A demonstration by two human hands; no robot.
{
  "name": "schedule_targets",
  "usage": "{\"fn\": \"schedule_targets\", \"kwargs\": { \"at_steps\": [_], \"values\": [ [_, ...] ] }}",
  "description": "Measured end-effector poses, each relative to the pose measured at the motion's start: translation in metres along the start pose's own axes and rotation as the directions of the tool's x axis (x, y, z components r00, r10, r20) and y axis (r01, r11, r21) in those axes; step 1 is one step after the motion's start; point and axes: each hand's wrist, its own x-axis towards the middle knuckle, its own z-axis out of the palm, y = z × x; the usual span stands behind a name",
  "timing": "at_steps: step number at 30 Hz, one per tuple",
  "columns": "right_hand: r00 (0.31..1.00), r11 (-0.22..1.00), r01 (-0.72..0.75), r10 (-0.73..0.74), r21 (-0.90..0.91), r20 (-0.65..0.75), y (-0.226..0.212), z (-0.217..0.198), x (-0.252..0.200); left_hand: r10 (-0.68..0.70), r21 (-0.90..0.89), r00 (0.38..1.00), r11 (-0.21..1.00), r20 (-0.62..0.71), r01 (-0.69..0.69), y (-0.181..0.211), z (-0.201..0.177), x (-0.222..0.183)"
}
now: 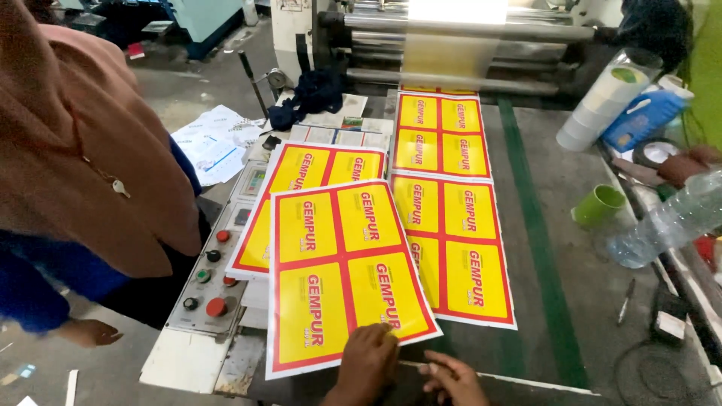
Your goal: The person collects and stacks large sheets of printed labels from an industrial machine.
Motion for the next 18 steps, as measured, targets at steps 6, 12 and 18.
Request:
{"fn": "schedule_targets", "kwargs": {
  "at_steps": [6,12,18],
  "values": [
    [0.993,0.971,0.049,-0.072,0.233,0.091,0.010,0.028,0.024,0.067,0.012,0.975,0.997,0.211,-0.071,-0.003,0.035,-0.031],
    [0.998,0.977,0.048,-0.053,0.208,0.016,0.050,0.005,0.051,0.157,-0.081,0.944,0.987,0.290,-0.140,-0.010,0.040,-0.040],
    [0.992,0.947,0.055,-0.015,0.316,-0.127,0.050,-0.035,0.042,0.018,-0.040,0.972,0.999,0.232,-0.009,-0.015,-0.017,0.021]
  ]
}}
